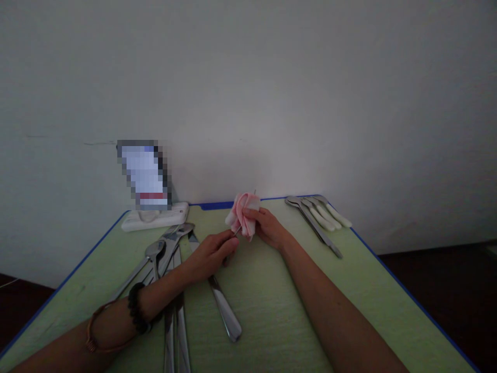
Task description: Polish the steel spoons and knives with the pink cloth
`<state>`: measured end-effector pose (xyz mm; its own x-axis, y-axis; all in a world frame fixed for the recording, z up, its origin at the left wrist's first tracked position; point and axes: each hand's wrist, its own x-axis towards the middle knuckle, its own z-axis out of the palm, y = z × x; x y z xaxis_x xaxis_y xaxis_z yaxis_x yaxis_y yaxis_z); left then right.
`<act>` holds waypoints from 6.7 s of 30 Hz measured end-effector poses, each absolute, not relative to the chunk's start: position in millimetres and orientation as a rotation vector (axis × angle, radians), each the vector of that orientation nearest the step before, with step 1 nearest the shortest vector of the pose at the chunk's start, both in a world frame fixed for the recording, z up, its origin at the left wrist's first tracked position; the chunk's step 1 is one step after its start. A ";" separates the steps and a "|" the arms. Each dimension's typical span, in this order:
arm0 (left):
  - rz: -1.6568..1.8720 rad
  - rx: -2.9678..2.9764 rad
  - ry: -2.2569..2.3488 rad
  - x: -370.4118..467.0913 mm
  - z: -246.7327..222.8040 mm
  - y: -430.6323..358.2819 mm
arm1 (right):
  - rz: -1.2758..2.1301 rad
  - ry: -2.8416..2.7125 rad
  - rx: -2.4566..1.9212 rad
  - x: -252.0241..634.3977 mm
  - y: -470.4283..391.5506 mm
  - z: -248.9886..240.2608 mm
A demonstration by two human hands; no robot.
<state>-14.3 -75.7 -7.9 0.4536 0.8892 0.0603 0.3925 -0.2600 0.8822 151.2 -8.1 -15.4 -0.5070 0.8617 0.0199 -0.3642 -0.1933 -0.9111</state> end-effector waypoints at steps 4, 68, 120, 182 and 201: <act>0.708 1.902 1.128 -12.7 -5.7 -75.5 | 1.777 -1.189 -0.687 149.1 -9.4 -14.5; 0.697 1.729 1.041 -12.4 -8.3 -72.4 | 1.532 -0.682 -0.682 150.6 5.6 -19.5; 1.139 1.435 1.006 -10.5 -4.4 -71.4 | 1.543 -0.701 -0.634 151.9 7.7 -21.4; 1.076 1.338 1.093 -12.4 -9.6 -65.8 | 1.604 -1.151 -0.850 155.9 -0.4 -27.4; 1.079 1.354 1.105 -11.0 -7.0 -66.0 | 1.512 -1.244 -0.818 153.7 -3.0 -22.3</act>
<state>-11.0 -66.0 -7.0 0.1722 0.9846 0.0306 0.0542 -0.0404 0.9977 153.7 -3.0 -22.3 -0.2976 0.9513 0.0805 -0.2622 -0.0003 -0.9650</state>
